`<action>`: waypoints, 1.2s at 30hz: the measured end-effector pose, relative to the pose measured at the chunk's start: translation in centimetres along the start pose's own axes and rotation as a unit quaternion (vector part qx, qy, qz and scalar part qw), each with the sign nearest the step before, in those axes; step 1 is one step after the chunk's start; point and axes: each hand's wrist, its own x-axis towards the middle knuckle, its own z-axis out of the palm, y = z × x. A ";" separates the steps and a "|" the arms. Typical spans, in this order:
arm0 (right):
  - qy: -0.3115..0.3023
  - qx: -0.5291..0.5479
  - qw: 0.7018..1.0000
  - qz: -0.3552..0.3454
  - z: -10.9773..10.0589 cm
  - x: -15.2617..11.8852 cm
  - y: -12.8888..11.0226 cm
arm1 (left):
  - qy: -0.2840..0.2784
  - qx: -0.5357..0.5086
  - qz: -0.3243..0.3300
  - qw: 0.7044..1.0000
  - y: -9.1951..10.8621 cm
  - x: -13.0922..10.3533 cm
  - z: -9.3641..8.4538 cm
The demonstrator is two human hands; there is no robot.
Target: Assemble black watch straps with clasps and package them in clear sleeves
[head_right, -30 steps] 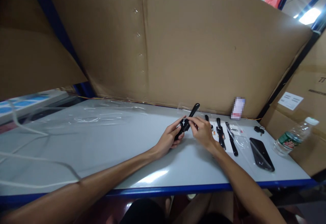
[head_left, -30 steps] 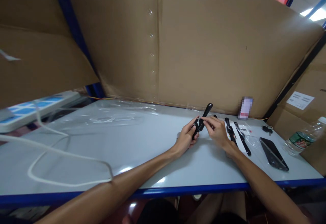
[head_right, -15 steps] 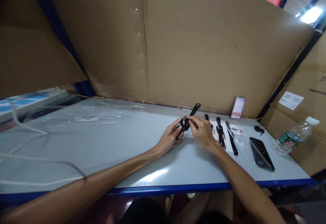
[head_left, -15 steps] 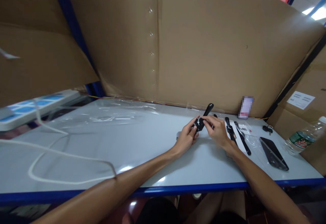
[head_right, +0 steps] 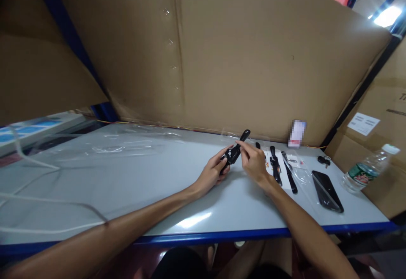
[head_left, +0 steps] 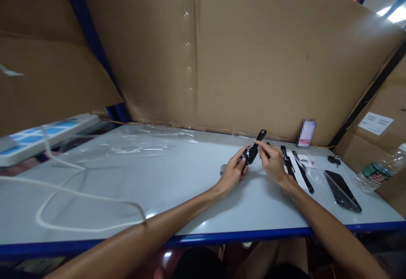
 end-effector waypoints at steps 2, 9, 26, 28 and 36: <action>-0.006 -0.006 1.000 -0.024 -0.3 0.1 -0.3 | -0.006 0.004 0.001 1.000 0.0 0.0 0.0; -0.129 -0.069 0.984 -0.104 -0.9 0.1 -0.2 | 0.017 0.008 -0.026 0.999 0.2 -0.2 0.3; -0.095 -0.147 0.976 -0.130 -0.2 -0.3 0.2 | 0.000 0.015 -0.049 0.999 0.4 -0.2 0.4; -0.086 -0.144 0.978 -0.127 -0.1 -0.4 0.0 | 0.001 0.013 -0.046 0.999 0.4 -0.1 0.4; 0.092 -0.063 0.994 0.001 -1.8 0.9 0.1 | 0.037 -0.045 -0.041 0.997 1.3 -0.1 0.1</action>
